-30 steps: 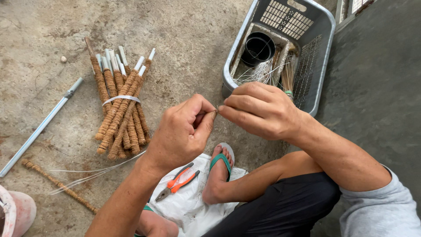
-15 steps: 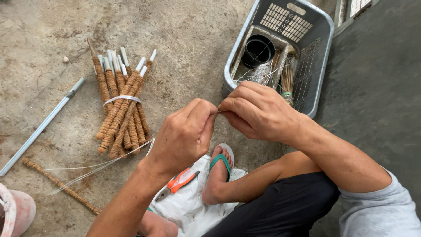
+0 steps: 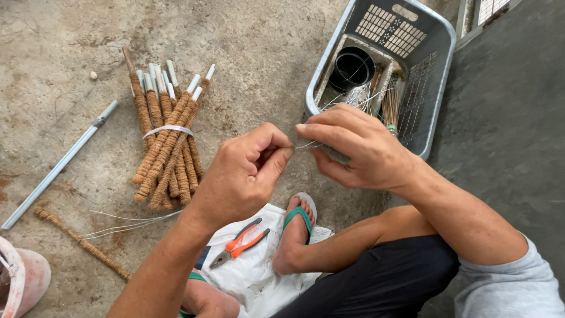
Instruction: The person sits on the floor and uses pliers to cut and bend thin metal wire. They form loops and attach the wire to small white plastic pieces, then place the finished components into a nearby basket.
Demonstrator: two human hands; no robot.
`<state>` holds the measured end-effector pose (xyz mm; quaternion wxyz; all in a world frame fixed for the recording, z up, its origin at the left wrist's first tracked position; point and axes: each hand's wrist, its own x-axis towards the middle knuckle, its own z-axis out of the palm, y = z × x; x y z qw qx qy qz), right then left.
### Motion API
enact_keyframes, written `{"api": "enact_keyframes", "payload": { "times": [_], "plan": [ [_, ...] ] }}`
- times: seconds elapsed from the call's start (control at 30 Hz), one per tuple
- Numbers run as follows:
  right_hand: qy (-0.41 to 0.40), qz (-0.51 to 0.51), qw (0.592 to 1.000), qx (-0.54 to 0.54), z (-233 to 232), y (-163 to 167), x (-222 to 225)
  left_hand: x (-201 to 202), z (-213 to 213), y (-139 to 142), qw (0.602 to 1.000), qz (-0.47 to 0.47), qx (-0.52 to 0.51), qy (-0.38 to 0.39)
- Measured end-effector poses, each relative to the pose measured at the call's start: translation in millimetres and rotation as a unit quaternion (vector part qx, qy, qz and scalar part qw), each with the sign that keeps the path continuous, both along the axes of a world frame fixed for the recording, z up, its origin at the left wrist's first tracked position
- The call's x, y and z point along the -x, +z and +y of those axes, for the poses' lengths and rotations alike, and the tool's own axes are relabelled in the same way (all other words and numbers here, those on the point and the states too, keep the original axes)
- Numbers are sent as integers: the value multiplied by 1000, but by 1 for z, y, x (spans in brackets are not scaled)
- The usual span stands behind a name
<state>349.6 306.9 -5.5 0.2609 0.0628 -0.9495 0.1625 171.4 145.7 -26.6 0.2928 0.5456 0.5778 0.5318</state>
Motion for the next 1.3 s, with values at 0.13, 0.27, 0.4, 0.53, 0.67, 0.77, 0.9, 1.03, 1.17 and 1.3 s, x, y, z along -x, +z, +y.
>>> {"api": "enact_keyframes", "payload": {
  "times": [0.13,0.27,0.4,0.53,0.67,0.77,0.9,1.03,1.17,1.3],
  "plan": [
    [77,55,989,-114,7,5,1,2,5,-2,996,-62,36,-46],
    [96,84,978,-167,10,6,1,-1,5,-6,983,-142,56,-97],
    [102,97,966,-219,12,11,-4,-5,4,-5,984,-138,65,-96],
    [105,111,962,-226,12,11,-4,-13,1,0,996,-60,28,-54],
    [85,102,978,-161,5,12,-5,-24,-1,2,997,23,-68,-1],
    [28,57,996,-64,-6,13,-8,-27,-3,-1,993,45,-112,20],
    [-81,-50,986,136,-21,11,-9,-29,-2,-8,978,134,-151,60],
    [-217,-209,833,464,-20,4,-4,-32,0,-15,960,210,-169,80],
    [-160,-197,826,504,-14,-1,-1,-28,-1,-16,972,171,-145,70],
    [-103,-82,974,183,-12,3,-4,-18,0,-9,995,31,-74,54]
  ]
}}
